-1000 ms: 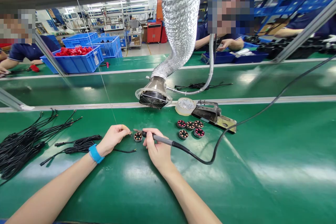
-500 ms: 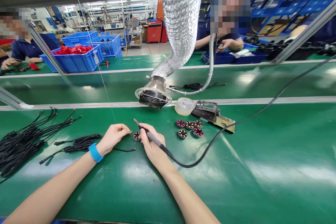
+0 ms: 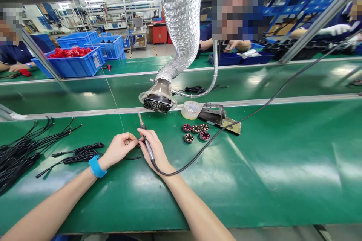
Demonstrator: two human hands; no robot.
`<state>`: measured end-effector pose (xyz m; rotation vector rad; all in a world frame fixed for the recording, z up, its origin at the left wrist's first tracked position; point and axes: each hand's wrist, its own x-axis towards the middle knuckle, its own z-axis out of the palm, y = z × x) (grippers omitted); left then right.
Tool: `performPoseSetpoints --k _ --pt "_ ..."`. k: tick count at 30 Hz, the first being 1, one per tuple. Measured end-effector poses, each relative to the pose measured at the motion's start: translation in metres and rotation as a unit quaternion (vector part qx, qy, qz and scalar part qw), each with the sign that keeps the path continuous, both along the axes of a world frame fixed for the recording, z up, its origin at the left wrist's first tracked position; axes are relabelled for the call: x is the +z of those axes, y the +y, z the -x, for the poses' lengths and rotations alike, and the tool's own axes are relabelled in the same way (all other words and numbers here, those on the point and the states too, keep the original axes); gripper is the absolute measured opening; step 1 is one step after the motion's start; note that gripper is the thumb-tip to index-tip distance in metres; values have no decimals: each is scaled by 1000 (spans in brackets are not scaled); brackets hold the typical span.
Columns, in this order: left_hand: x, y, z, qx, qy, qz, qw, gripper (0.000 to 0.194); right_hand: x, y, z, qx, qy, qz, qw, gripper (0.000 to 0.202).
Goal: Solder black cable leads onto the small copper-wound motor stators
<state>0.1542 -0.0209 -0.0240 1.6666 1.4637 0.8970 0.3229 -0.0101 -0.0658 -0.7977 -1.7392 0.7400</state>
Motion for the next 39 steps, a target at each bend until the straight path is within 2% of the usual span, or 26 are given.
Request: performPoseSetpoints --k 4,12,19,24,28,32,39 --pt "1 2 2 -7 9 13 1000 22 1 -1 2 -12 3 -9 1000 40" --pt "8 3 2 37 -83 169 981 32 2 -2 2 1 -3 -17 1000 42" --pt "5 5 4 55 -107 166 979 28 5 -5 1 -10 3 -11 1000 39" --pt "1 8 10 59 -103 177 977 28 15 -8 -6 -97 43 47 993 24" --pt "0 8 10 52 -97 185 977 28 20 -10 -14 -163 94 86 978 24" --pt "-1 8 10 47 -89 187 977 26 20 -15 -18 -163 128 83 975 35" --pt "0 7 10 38 -80 186 978 28 18 -20 -17 -137 118 79 980 35"
